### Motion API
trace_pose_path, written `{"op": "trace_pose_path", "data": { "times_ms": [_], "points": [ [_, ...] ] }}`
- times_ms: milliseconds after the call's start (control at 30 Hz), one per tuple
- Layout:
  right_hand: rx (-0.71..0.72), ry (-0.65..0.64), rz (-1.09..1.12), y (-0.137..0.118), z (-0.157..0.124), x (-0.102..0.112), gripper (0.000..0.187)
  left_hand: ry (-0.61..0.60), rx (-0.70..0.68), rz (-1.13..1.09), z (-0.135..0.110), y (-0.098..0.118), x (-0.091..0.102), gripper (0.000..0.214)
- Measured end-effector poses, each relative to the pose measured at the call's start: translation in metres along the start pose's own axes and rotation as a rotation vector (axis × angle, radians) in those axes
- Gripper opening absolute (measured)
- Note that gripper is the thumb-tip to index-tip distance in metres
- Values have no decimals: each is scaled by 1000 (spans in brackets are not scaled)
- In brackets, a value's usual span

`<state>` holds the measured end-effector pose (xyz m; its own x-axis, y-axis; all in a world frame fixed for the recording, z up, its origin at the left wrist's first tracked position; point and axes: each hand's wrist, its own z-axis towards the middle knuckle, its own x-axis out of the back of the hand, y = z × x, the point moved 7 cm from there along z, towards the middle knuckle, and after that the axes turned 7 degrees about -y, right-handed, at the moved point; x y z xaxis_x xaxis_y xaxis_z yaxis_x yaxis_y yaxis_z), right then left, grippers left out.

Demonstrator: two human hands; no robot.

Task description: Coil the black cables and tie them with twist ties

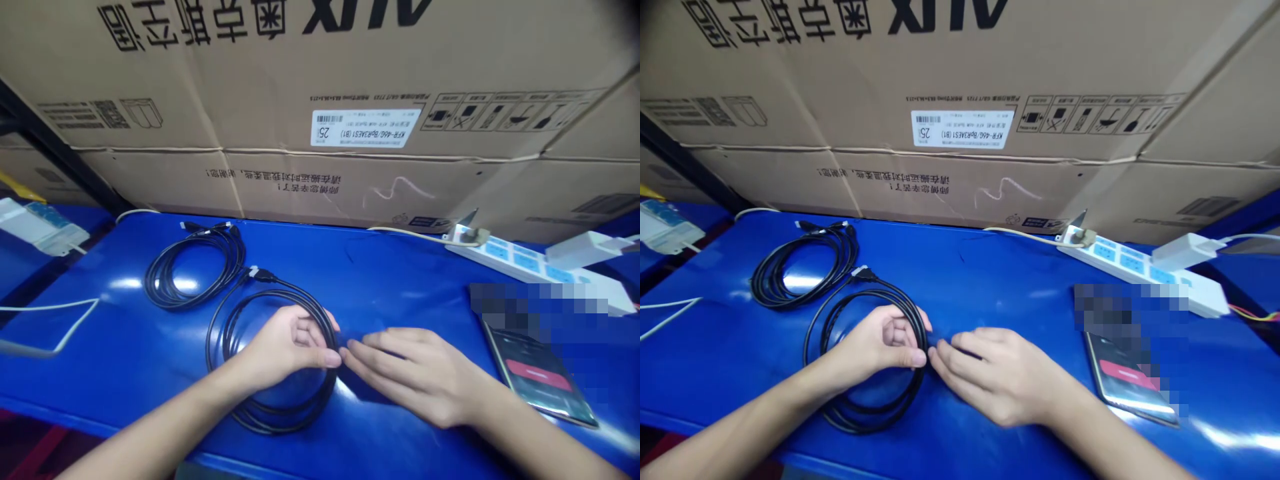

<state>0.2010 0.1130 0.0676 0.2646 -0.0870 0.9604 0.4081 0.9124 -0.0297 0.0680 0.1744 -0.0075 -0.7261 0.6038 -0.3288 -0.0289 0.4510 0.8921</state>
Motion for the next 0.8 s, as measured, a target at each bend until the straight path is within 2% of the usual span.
{"op": "trace_pose_path", "data": {
  "times_ms": [100,167,267,333,500,667,800],
  "points": [
    [43,-9,-40,-4,1,2,47,-21,5,-16,0,-1,-1,53],
    [-16,29,0,1,1,3,43,-26,4,-27,-1,0,-1,53],
    [-136,150,136,13,-3,3,28,-26,0,-46,-2,2,0,52],
    [-169,200,222,18,-6,0,22,-24,-2,-56,-2,3,0,51],
    [-310,256,548,33,-7,-11,20,-28,-11,-72,-2,5,0,50],
    [-541,49,1027,45,-4,-32,24,-40,-20,-66,-3,4,0,46],
    [-648,-41,1260,44,-5,-44,25,-54,-12,-53,-2,3,-1,50]
  ]
}}
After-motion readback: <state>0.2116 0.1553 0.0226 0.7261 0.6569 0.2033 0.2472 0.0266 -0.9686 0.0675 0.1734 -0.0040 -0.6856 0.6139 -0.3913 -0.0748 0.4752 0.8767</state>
